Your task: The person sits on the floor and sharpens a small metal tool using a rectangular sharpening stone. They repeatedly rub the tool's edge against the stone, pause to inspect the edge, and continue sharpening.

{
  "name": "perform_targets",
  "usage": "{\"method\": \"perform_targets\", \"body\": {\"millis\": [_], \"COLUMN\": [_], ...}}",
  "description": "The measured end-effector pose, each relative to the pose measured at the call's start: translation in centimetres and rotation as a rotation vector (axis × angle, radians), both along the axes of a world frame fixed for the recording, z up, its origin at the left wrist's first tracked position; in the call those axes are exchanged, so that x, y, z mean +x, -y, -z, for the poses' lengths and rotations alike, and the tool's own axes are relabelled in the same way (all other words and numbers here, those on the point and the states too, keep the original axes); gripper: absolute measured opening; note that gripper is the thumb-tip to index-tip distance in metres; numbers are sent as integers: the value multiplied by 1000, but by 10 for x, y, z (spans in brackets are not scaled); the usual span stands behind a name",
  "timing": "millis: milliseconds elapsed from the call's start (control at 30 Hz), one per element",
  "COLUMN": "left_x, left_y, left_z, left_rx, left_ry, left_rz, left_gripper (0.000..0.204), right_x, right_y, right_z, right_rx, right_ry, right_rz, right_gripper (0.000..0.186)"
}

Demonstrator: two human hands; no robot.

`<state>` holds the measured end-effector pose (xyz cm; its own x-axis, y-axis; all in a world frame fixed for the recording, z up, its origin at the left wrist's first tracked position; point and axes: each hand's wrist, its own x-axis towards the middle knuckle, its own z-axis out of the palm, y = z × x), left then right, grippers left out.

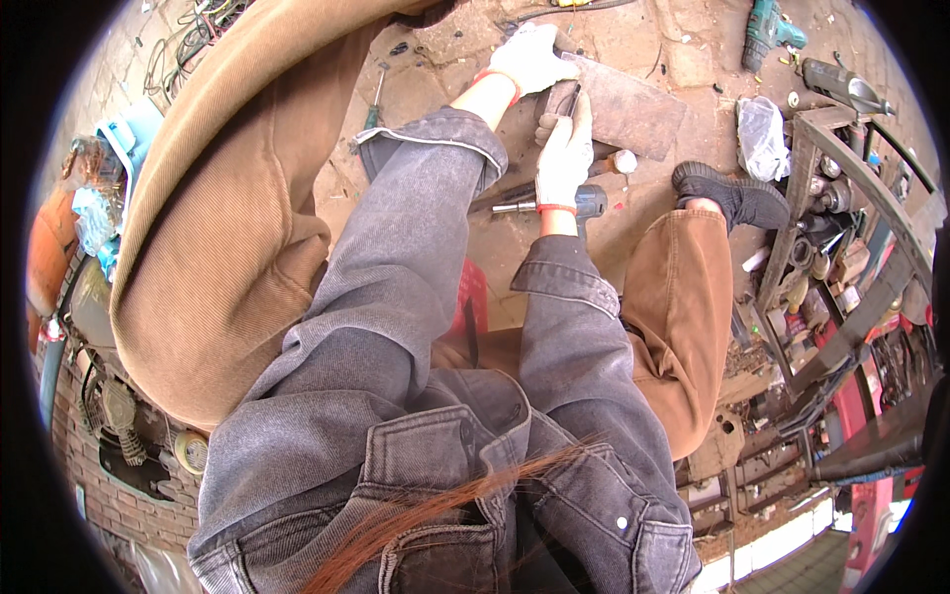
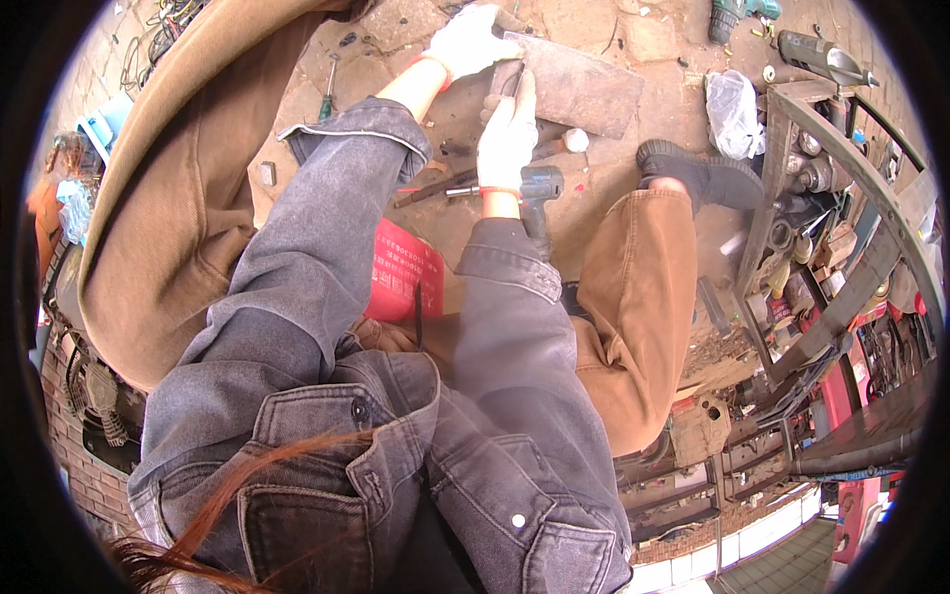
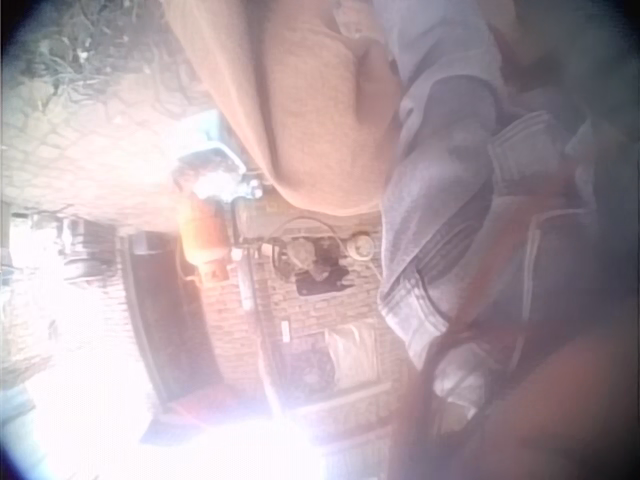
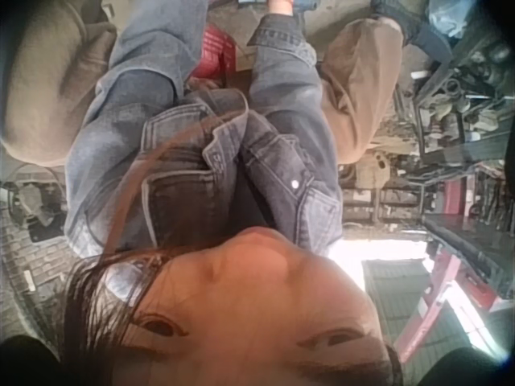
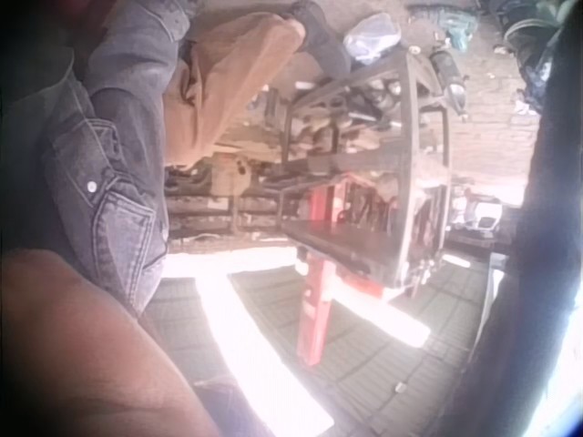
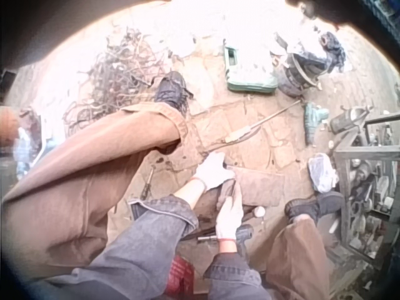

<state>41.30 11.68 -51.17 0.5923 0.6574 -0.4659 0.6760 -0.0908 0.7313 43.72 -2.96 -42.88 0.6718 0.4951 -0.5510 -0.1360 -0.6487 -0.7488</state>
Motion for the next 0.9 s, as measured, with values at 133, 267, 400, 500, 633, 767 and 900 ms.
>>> {"method": "perform_targets", "body": {"millis": [133, 267, 400, 500, 633, 767, 900], "left_x": [0, 0, -1, -2, -2, 1, 5], "left_y": [0, 0, -2, -4, -7, -11, -13], "left_z": [-1, -1, -1, -2, -4, -2, 1], "left_rx": [-2, 4, -24, -26, -6, -42, -6], "left_ry": [-1, 4, -10, 29, -8, 6, -48], "left_rz": [3, -7, 1, 32, 79, 94, 119], "left_gripper": [49, 49, 50, 52, 55, 57, 60], "right_x": [-1, -1, 0, 1, 2, 5, 15], "right_y": [0, -2, -5, -6, -3, -3, -12], "right_z": [1, 1, 1, 1, 0, 7, 27], "right_rx": [-29, -41, -47, -57, -45, 74, -22], "right_ry": [5, 27, 35, 43, 30, -59, 222], "right_rz": [13, -12, -22, -36, -24, 306, 324], "right_gripper": [56, 55, 55, 55, 55, 53, 47]}}
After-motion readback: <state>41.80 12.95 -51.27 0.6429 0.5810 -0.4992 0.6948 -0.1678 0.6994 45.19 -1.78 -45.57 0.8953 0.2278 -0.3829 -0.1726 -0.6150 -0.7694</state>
